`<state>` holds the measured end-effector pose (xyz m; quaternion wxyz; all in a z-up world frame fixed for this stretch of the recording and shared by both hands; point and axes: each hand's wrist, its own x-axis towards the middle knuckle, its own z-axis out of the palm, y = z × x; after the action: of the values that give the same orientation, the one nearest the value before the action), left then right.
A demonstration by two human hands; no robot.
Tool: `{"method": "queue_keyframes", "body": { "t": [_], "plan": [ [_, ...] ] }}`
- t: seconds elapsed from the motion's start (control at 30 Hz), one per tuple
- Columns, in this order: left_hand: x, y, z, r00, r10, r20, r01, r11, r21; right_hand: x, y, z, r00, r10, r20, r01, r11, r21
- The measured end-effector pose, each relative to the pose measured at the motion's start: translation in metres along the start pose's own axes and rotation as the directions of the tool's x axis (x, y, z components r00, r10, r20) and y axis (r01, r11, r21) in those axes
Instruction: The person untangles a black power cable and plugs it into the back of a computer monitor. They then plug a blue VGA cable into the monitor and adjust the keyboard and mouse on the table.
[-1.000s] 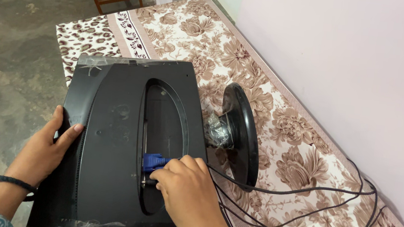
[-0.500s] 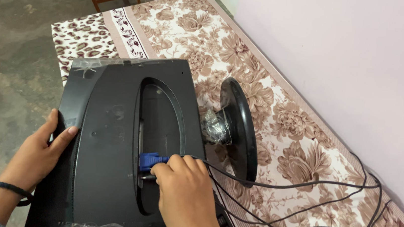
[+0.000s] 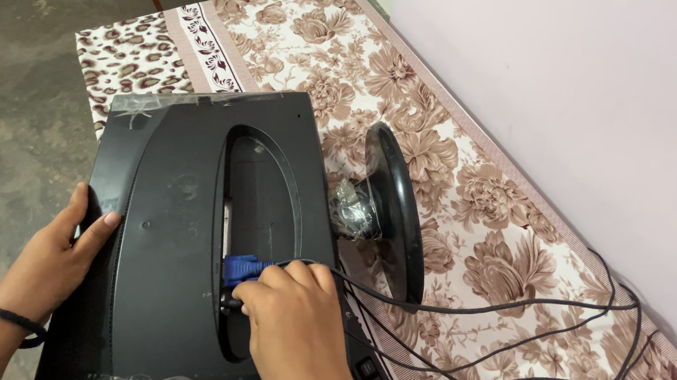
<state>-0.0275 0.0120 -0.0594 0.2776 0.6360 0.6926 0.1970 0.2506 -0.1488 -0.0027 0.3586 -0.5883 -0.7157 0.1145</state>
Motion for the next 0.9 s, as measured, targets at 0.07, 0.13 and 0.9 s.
{"method": "queue_keyframes", "body": {
  "t": [0.07, 0.13, 0.9],
  "plan": [
    [-0.001, 0.001, -0.001, 1.000, -0.023, 0.001, 0.023, 1.000, 0.002, 0.003, 0.001, 0.001, 1.000, -0.011, 0.010, 0.011, 1.000, -0.002],
    [-0.001, 0.004, -0.002, 0.999, -0.037, 0.003, 0.037, 0.999, -0.002, 0.005, 0.002, 0.001, 1.000, -0.018, 0.025, 0.018, 1.000, -0.011],
    [-0.035, 0.077, -0.042, 0.991, 0.107, -0.081, -0.104, 0.994, 0.039, 0.004, -0.014, -0.053, 0.991, -0.131, -0.036, 0.124, 0.982, -0.139]
  ]
}}
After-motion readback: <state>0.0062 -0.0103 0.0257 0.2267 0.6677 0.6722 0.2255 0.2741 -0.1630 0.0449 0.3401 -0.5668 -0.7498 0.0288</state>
